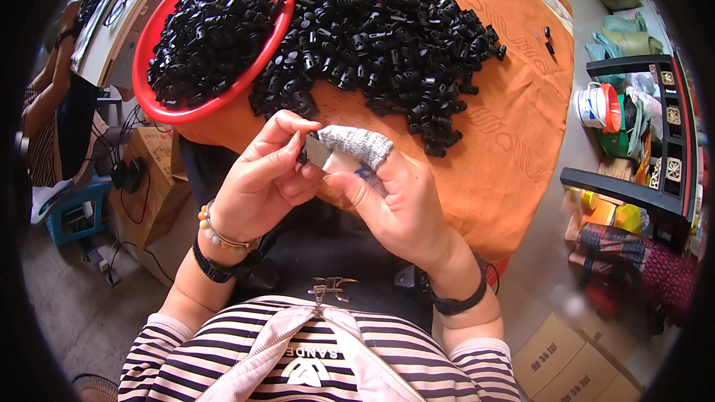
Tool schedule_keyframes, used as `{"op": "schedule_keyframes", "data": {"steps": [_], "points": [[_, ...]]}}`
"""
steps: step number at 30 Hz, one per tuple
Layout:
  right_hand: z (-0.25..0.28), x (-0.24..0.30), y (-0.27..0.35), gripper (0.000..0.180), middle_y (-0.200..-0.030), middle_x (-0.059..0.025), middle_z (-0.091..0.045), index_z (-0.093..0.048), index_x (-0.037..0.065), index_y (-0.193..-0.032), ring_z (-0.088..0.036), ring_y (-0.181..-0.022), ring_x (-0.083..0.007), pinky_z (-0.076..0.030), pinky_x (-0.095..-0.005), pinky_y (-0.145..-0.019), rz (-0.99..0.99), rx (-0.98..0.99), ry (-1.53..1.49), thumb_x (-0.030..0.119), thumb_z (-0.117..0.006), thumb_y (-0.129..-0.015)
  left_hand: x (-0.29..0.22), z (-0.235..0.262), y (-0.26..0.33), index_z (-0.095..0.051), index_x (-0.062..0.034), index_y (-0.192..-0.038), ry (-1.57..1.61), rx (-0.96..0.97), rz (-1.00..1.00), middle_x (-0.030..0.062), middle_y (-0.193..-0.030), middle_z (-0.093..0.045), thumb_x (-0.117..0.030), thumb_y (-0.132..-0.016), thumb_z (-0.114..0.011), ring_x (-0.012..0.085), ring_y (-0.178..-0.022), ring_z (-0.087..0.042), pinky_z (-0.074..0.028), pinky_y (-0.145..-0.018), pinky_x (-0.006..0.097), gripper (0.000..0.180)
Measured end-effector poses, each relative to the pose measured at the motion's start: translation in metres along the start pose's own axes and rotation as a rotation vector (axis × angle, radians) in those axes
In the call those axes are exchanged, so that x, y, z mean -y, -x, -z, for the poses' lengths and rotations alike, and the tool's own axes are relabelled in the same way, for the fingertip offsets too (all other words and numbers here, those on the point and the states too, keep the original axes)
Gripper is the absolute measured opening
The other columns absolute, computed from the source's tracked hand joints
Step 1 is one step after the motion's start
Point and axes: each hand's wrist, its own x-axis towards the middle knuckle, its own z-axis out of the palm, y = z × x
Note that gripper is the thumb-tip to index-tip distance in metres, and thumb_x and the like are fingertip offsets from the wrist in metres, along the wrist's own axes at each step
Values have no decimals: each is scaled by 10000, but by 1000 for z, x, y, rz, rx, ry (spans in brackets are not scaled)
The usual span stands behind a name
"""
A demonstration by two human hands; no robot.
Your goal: Inspecting and trimming small black plastic shoe components at a workbench.
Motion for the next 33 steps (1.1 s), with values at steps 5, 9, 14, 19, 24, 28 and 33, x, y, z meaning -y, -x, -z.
{"op": "schedule_keyframes", "data": {"steps": [5, 9, 14, 19, 24, 28, 33], "points": [[0, 2, 0, 344, -965, -70, -603, -491, -22, -1182, -559, -861, -91, -457, -225, -753, -17, 24, -18, 79, -575, -864, 0, -1, 0, -502, -108, -1095, 18, 23, 22, 5, -788, -494, -172, -937, -456, 52, -580, -383, -313, -537, 197, 177], [-8, 1, -8, 454, -1114, -87, -507, -391, -61, -1245, -488, -994, -108, -397, -237, -867, 3, -152, -228, 157, -564, -887, 2, 1, -1, -498, -111, -1102, 29, 46, 23, 9, -806, -499, -176, -937, -456, 53, -582, -388, -318, -539, 195, 182], [-15, 3, -18, 530, -1204, -123, -481, -285, -32, -1322, -458, -1086, -128, -370, -242, -904, -98, -63, -144, 122, -549, -890, 5, -3, 0, -498, -115, -1082, 11, -5, 23, 8, -805, -495, -187, -934, -464, 53, -585, -389, -321, -537, 196, 168], [-18, -6, -31, 481, -1142, -107, -504, -345, -48, -1267, -499, -990, -98, -394, -201, -836, 65, -292, -326, 63, -579, -861, 2, -2, -1, -476, -107, -1105, -4, -19, 20, 14, -785, -491, -186, -917, -481, 54, -567, -368, -315, -517, 189, 204], [18, -3, -20, 418, -1156, -51, -481, -393, -23, -1249, -454, -944, -60, -372, -187, -823, -54, -406, -258, 61, -559, -875, -21, 9, 0, -465, -70, -1133, -53, -114, -153, 37, -823, -507, -154, -910, -480, 48, -594, -417, -369, -527, 173, 238], [57, -15, -3, 476, -898, 4, -506, -399, 7, -1256, -458, -763, -23, -380, -147, -676, -37, -576, -85, 32, -612, -831, -62, 25, 4, -433, -27, -1186, -128, -215, -447, 108, -960, -563, -103, -905, -473, 74, -672, -490, -436, -604, 180, 294], [82, -43, 13, 546, -874, -23, -521, -392, 28, -1271, -523, -789, -76, -438, -197, -730, -37, -677, 175, -33, -628, -782, -114, 53, 14, -302, 43, -1315, -190, -145, -586, 229, -1323, -382, -78, -916, -424, 217, -1066, -539, -498, -860, 287, 435]]}}
